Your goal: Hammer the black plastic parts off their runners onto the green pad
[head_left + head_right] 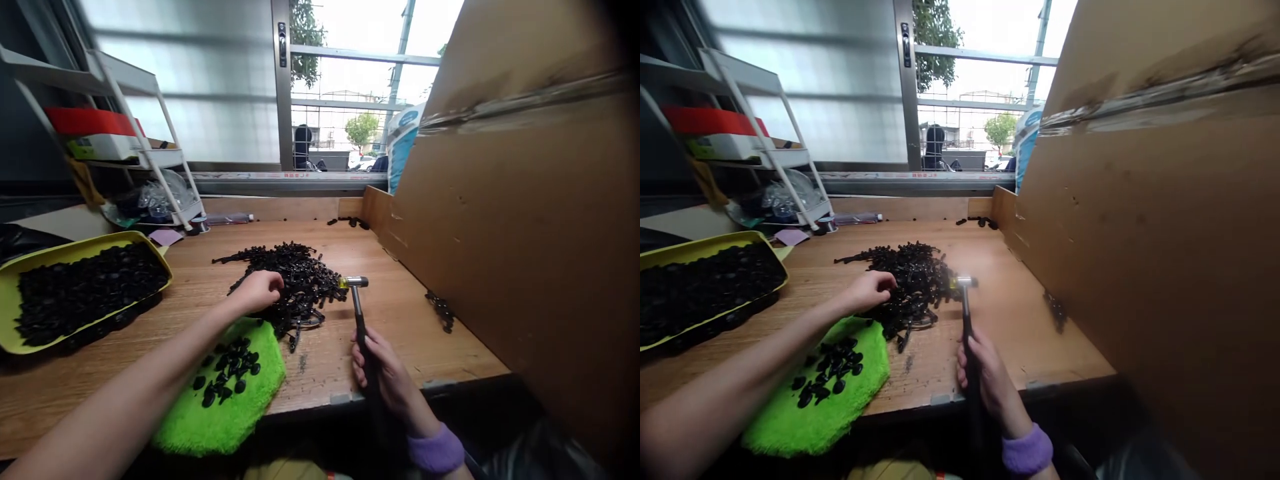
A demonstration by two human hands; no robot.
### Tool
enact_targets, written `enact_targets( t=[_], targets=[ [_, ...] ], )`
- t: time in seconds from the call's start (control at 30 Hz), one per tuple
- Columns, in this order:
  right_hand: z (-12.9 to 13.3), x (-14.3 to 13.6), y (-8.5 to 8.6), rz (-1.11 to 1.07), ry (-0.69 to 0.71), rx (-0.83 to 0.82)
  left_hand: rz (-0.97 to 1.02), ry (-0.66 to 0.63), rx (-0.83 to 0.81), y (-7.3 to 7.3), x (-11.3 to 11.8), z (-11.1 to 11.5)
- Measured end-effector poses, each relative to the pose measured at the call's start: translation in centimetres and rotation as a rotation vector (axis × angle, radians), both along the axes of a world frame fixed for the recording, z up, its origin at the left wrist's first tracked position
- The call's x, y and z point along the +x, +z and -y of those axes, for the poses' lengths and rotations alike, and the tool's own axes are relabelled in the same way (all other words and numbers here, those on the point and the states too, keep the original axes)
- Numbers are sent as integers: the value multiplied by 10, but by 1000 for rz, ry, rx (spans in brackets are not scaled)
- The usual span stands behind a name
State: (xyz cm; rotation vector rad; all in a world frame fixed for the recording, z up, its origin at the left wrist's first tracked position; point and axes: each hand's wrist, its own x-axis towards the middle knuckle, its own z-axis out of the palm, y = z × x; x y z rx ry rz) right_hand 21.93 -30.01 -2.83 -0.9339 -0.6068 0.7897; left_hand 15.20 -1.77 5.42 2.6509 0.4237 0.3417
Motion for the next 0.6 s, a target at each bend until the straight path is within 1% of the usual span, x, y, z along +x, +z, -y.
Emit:
enact_targets(
  t=[0.07, 0.17, 0.2, 0.27, 0.33, 0.4, 0.47, 0.53, 0.6],
  targets=[
    [0, 0, 0, -1, 0, 1, 120, 28, -286, 3, -2, -8],
    [0, 0, 1, -6, -5, -8, 340, 110, -750, 12, -10, -22],
    [1, 0, 1, -8, -4, -12, 417, 145, -870, 15, -15, -27],
    [2, -3, 2, -16, 2, -20, 573, 202, -1019, 21, -30, -39],
    [5, -7, 3, -35, 14, -34, 692, 231, -1068, 24, -49, -52],
    [7, -9, 3, -70, 32, -56, 703, 271, -1010, 22, -74, -65],
    [7, -7, 1, -103, 56, -101, 614, 340, -885, 18, -102, -76],
    [6, 0, -7, -114, 66, -145, 511, 413, -781, 12, -129, -82],
    [4, 8, -19, -110, -1, -201, 426, 472, -714, 4, -151, -82]
  ],
)
